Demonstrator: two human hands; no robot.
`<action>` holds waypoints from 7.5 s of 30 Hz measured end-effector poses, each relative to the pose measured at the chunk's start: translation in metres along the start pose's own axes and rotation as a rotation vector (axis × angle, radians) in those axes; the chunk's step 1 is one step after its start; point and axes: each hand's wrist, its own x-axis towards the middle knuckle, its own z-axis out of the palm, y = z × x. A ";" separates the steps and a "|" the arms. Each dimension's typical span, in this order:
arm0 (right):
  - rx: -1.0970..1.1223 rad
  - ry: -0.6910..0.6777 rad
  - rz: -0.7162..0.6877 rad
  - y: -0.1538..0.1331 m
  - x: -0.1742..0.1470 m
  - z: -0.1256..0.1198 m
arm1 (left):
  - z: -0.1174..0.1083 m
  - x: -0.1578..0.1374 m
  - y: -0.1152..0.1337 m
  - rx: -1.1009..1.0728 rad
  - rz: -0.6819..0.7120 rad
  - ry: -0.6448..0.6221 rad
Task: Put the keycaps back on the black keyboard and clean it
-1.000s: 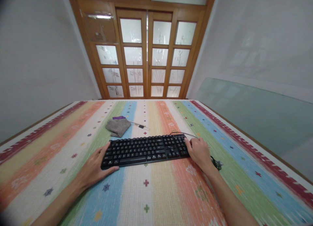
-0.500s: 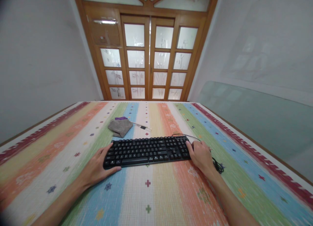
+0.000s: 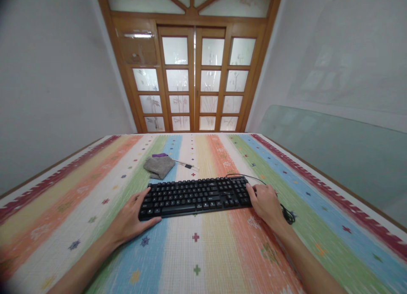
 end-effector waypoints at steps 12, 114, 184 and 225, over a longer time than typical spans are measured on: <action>0.209 0.243 -0.233 -0.056 0.016 -0.027 | 0.001 -0.004 -0.001 0.021 -0.025 -0.039; 0.513 -0.423 -0.688 -0.153 0.081 -0.015 | 0.000 -0.004 0.006 -0.059 -0.176 -0.027; 0.780 -0.277 -0.485 -0.155 0.036 -0.028 | -0.006 0.001 -0.003 0.039 -0.139 0.056; 0.453 -0.339 -0.601 -0.224 0.042 -0.028 | -0.006 0.002 0.008 -0.023 -0.163 0.110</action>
